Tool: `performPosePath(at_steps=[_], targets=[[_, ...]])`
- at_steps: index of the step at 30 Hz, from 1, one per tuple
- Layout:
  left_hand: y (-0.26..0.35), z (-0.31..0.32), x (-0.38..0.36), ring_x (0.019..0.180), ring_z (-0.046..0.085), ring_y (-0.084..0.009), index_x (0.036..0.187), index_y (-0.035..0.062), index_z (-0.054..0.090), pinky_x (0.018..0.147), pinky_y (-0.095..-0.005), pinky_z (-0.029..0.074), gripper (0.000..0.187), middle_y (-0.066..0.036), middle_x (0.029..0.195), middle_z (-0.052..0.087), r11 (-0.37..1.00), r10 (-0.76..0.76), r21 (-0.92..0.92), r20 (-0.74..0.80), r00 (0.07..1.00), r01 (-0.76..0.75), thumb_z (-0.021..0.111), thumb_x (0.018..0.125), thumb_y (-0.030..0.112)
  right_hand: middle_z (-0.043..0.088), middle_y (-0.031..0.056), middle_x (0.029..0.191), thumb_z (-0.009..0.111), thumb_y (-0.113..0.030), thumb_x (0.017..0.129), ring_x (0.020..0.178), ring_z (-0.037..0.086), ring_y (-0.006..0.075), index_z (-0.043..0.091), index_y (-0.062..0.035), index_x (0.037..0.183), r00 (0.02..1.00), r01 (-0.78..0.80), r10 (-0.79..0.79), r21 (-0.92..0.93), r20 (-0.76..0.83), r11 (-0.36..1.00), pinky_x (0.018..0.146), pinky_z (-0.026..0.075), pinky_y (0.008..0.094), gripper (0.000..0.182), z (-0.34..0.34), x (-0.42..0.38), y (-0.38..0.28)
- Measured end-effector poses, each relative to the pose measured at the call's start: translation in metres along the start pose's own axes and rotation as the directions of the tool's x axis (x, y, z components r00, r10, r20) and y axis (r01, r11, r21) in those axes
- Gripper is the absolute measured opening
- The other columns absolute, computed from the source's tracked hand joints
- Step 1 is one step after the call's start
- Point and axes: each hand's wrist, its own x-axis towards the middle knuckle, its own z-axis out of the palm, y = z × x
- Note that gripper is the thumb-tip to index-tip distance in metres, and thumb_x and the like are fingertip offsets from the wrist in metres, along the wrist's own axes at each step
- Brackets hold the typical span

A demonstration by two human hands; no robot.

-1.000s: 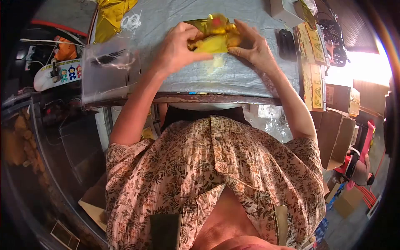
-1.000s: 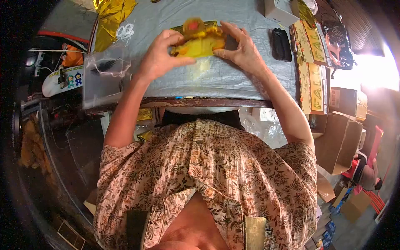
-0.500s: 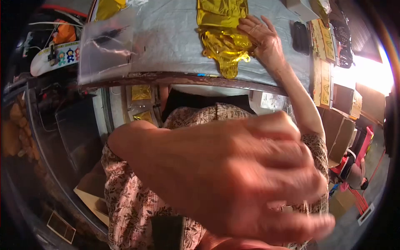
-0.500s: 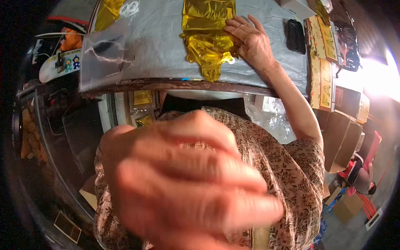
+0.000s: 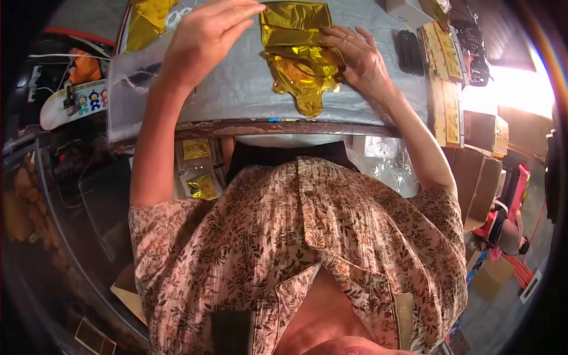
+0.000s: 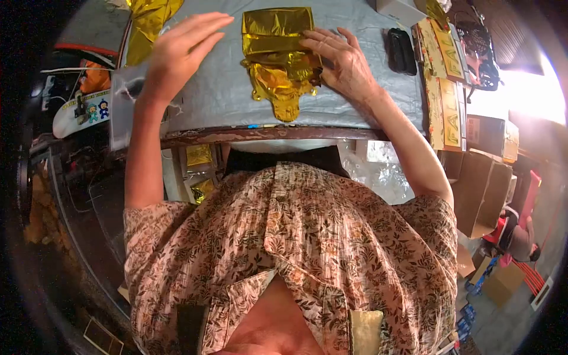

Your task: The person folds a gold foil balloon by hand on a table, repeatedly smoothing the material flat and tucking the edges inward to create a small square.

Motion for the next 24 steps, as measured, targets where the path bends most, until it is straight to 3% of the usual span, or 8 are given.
performPosePath(at_steps=[4,7,11,17,24], targets=[[-0.051,0.051,-0.001,0.130,0.060,-0.0244,0.136,0.0131,0.066,0.110,-0.0387,0.050,0.042,-0.005,0.140,0.065,0.991,0.057,0.110,0.161,0.985,-0.075,0.068,0.094,0.008,0.056,0.0106,0.152,0.055,-0.002,0.076,0.144,0.048,0.0307,0.057,-0.0123,0.145,0.997,-0.033,0.030,0.036,0.069,0.999,0.126,0.021,0.0530,0.069,-0.012,0.001,-0.013],[-0.058,0.064,0.005,0.136,0.055,-0.0248,0.141,0.0129,0.062,0.115,-0.0388,0.046,0.049,-0.005,0.144,0.062,0.997,0.057,0.037,0.236,0.970,-0.068,0.064,0.093,0.004,0.055,0.0106,0.153,0.054,0.001,0.079,0.144,0.048,0.0302,0.056,-0.0122,0.145,0.988,-0.135,0.132,0.031,0.083,0.990,0.125,0.022,0.0532,0.068,-0.023,0.005,-0.013],[-0.068,0.076,0.012,0.134,0.057,-0.0251,0.140,0.0112,0.062,0.114,-0.0385,0.047,0.049,-0.005,0.142,0.063,0.992,0.126,-0.001,0.258,0.958,-0.130,0.061,0.092,0.000,0.056,0.0105,0.151,0.051,0.007,0.086,0.141,0.052,0.0285,0.053,-0.0112,0.147,0.994,-0.105,0.105,-0.061,0.004,0.993,0.123,0.029,0.0516,0.064,-0.026,0.017,0.022],[-0.066,0.087,0.015,0.134,0.058,-0.0248,0.140,0.0116,0.063,0.115,-0.0400,0.047,0.046,-0.006,0.142,0.064,0.989,0.146,-0.017,0.270,0.952,-0.147,0.058,0.095,0.001,0.061,0.0116,0.143,0.054,0.003,0.096,0.137,0.054,0.0302,0.057,-0.0115,0.142,0.999,0.005,-0.004,-0.011,0.052,1.000,0.121,0.034,0.0489,0.049,-0.011,0.044,0.044],[-0.075,0.104,0.017,0.131,0.060,-0.0247,0.136,0.0123,0.066,0.114,-0.0384,0.049,0.044,-0.005,0.137,0.067,0.977,0.215,-0.037,0.229,0.949,-0.212,0.066,0.092,0.008,0.063,0.0119,0.140,0.059,0.003,0.095,0.133,0.056,0.0332,0.061,-0.0105,0.137,0.999,0.024,-0.025,0.039,0.027,0.999,0.114,0.045,0.0424,0.044,-0.001,0.045,0.050]])
